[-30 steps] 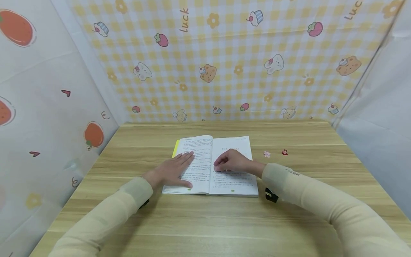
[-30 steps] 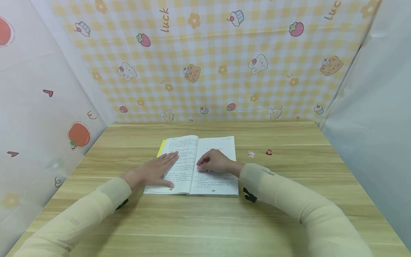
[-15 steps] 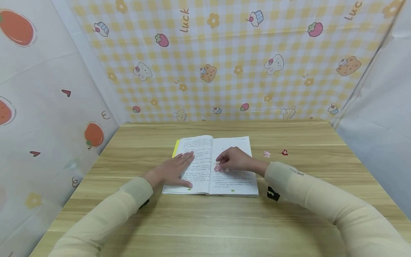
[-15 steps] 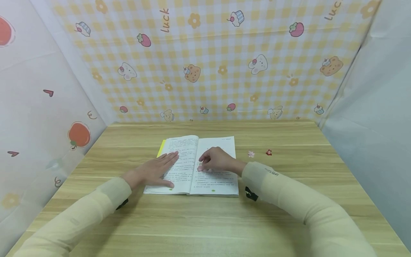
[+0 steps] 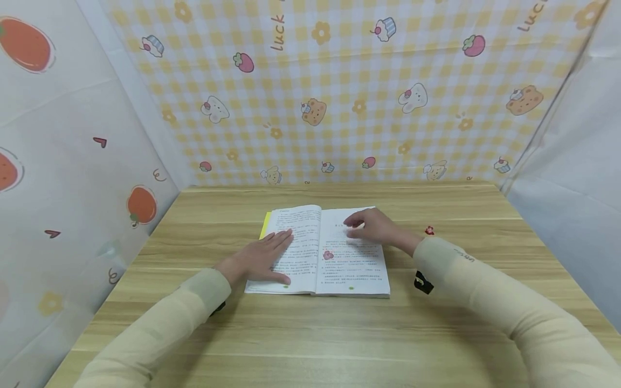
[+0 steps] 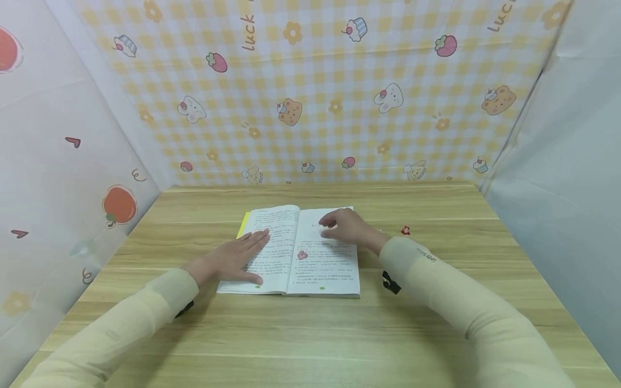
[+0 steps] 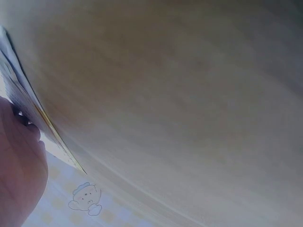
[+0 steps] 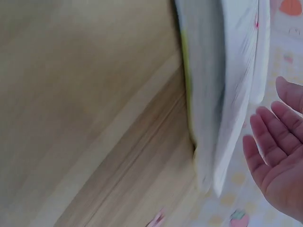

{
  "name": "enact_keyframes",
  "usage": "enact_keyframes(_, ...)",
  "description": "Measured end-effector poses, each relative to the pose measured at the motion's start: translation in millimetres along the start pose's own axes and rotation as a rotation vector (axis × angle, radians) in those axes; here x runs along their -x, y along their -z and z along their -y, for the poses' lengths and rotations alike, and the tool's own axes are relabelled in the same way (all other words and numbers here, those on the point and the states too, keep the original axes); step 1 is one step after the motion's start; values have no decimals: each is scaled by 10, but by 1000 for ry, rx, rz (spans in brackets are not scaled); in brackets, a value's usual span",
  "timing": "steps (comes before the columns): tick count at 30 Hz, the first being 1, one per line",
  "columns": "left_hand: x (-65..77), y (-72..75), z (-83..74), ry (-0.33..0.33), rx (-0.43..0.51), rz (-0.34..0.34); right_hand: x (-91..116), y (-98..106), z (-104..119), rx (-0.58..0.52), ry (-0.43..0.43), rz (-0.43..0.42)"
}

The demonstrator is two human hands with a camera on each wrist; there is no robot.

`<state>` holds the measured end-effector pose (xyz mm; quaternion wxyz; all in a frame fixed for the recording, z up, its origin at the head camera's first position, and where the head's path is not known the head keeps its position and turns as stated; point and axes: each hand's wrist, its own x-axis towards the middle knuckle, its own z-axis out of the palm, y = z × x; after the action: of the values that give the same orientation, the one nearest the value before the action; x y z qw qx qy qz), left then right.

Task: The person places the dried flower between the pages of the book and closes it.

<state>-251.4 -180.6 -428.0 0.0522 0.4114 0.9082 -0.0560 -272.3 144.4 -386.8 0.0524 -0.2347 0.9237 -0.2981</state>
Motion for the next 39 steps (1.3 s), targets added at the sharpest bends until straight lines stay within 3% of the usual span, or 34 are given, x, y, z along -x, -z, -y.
enact_keyframes(5, 2, -11, 4, 0, -2, -2, -8, 68, -191, 86, -41, -56)
enact_keyframes(9, -3, -20, 8, 3, -1, 1, -23, 84, -314, 174, 2, -62)
enact_keyframes(24, 2, -26, 15, -2, 0, -3, -86, 74, -522, 598, 128, 38)
enact_keyframes(39, -2, -14, 9, -3, -23, 4, -130, 47, -622, 719, 116, 60)
